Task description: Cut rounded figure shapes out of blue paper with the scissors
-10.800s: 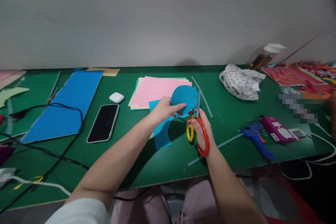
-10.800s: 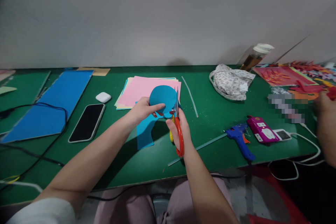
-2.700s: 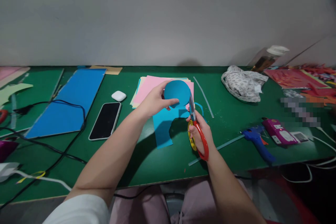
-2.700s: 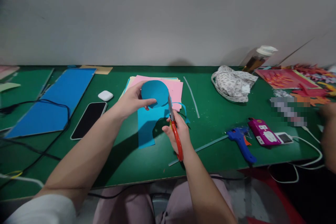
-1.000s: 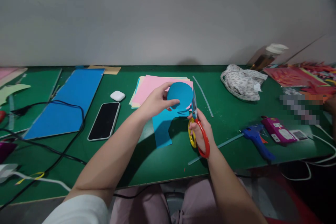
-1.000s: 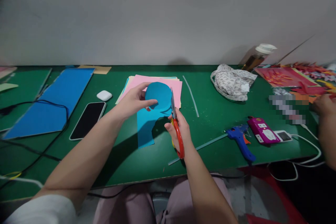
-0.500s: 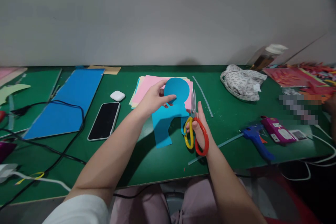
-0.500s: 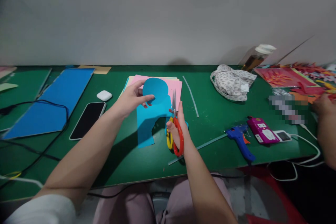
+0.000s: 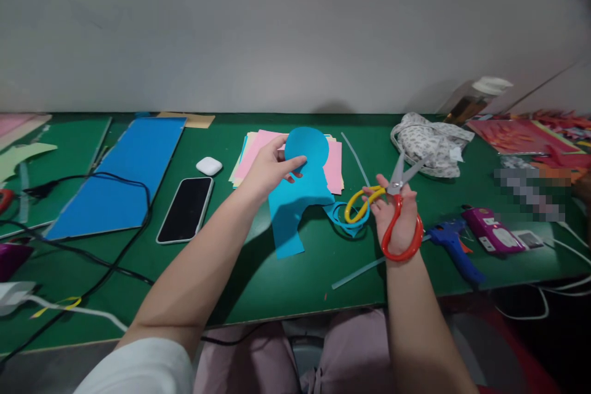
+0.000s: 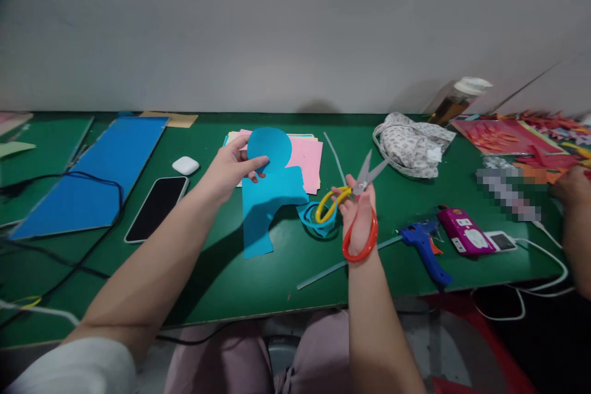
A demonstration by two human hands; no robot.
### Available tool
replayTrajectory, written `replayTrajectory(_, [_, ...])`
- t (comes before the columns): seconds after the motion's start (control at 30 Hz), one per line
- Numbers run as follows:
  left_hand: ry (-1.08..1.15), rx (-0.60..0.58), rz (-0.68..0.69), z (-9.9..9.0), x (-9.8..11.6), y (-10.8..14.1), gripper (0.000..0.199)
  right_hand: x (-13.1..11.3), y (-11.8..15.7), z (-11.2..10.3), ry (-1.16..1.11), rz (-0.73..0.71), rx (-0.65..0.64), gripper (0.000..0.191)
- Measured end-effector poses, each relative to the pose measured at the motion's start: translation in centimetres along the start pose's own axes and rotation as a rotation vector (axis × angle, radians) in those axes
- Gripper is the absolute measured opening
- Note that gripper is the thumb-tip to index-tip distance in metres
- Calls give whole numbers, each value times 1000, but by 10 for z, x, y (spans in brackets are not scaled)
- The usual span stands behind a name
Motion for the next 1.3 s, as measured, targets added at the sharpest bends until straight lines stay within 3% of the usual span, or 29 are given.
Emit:
replayTrajectory(0.23, [7,6,11,0,-6,-2,50,-2,0,-7,304,-303,249,72])
replayTrajectory(0.37, [29,38,31,2,-9,-3,45,-2,-1,-5,212,-321,346,51])
replayTrajectory(0.53, [48,43,46,7,-10,-2,35,4,4,4,164,-219,288,39])
replayTrajectory(0.67, [39,33,43,10,-11,-2,32,13,19,23,334,-259,219,38])
replayTrajectory(0.87, [84,40,28,11,-7,0,38,39,23,41,436,-147,2,60])
replayTrajectory(1.0, [96,47,35,11,-6,0,34,44,15,41,379,22,-66,71])
replayTrajectory(1.2, [73,43,66,11,-9,0,39,44,11,37,264,86,-28,62])
replayTrajectory(1.3, [36,-3,63,13,-8,2,44,42,10,37,225,38,-5,52])
Point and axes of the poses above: each hand's wrist, its own y-axis away from the middle knuckle, its own z-axis out of the palm, x = y × z, the point moved 1 cm from there along -y, towards the middle knuckle, and after that the axes turned 7 degrees about z, right-handed, at the moved point
